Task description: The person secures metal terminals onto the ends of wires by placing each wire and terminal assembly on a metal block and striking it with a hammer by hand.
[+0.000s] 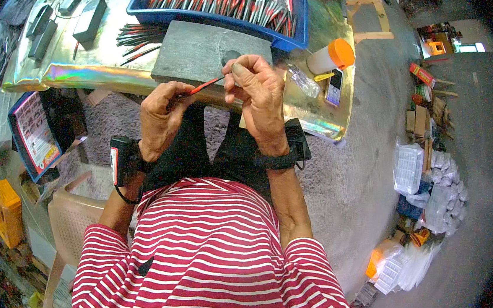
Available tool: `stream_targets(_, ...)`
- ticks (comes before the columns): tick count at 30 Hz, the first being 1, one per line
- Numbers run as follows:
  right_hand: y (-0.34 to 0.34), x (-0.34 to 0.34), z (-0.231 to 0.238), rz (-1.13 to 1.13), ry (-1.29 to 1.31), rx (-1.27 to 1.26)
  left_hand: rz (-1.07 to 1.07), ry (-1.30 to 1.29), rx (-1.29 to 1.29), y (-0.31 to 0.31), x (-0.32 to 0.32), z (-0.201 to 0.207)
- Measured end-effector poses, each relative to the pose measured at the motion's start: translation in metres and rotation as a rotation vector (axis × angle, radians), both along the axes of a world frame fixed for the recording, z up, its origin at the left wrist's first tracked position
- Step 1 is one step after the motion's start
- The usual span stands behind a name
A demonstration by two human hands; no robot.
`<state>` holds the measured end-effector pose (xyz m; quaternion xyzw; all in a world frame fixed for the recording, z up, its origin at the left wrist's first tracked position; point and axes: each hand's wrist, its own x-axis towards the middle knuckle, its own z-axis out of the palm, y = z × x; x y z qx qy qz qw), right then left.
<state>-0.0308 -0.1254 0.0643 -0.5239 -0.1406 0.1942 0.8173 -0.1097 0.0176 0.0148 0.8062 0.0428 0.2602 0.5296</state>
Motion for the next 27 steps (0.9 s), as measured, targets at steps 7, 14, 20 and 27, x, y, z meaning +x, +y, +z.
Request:
stream_targets(7,-0.008,-0.008,0.000,0.010,0.055,0.045,-0.050,-0.066,0.122,-0.008,0.003,-0.003)
stream_targets(14,-0.009,-0.010,-0.002,-0.005,0.058,0.081,-0.081,-0.064,0.136,-0.012,0.002,-0.002)
stream_targets(20,-0.011,-0.010,-0.004,-0.006,0.080,0.098,-0.091,-0.069,0.157,-0.013,0.002,-0.004)
stream_targets(27,-0.010,-0.010,-0.005,-0.002,0.090,0.100,-0.087,-0.085,0.171,-0.011,0.000,-0.006)
